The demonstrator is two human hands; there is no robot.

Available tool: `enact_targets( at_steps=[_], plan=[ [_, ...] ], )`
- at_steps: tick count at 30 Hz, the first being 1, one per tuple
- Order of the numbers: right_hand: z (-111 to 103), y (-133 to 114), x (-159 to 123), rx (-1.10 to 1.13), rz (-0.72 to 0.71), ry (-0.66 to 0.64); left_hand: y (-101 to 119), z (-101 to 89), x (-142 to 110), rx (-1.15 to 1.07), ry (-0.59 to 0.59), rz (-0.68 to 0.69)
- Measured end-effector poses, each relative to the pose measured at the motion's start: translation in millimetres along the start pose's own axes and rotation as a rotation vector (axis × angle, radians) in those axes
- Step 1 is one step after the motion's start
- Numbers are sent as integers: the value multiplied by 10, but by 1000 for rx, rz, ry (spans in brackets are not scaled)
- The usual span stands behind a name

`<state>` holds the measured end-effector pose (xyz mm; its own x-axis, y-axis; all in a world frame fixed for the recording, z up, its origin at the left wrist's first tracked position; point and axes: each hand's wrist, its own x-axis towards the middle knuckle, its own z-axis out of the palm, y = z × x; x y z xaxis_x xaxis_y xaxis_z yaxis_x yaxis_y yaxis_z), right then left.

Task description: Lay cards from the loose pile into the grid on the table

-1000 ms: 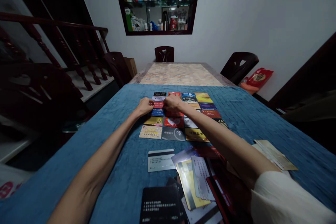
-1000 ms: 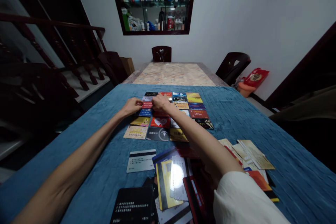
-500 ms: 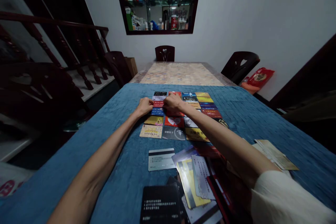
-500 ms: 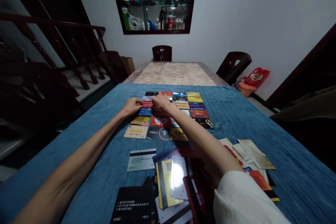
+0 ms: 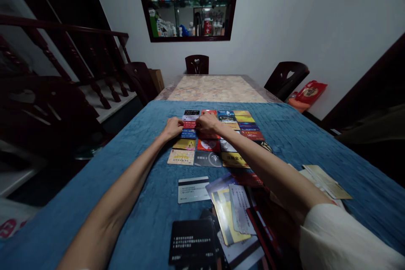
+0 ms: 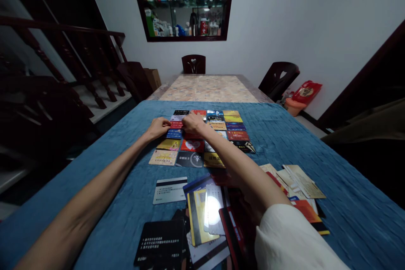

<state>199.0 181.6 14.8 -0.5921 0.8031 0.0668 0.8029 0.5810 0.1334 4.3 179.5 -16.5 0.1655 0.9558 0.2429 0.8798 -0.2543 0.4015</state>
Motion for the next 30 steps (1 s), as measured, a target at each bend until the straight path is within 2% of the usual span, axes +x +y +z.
enact_targets(
  at_steps=[5,10,17,22,30],
  plan=[
    [-105,43,-154,7,-12,7,-6,-11,-8,22,37,12],
    [-223,99,-449,2,-13,34,25,-81,-20,53,131,23],
    [-215,191,-956,40,-38,214,181,-217,-43,73,292,92],
    [-147,264,-1321,67,-67,336,426,-260,-124,45,403,218],
    [20,378,-1901,153,-48,383,1051,-174,-510,-13,333,457]
  ],
)
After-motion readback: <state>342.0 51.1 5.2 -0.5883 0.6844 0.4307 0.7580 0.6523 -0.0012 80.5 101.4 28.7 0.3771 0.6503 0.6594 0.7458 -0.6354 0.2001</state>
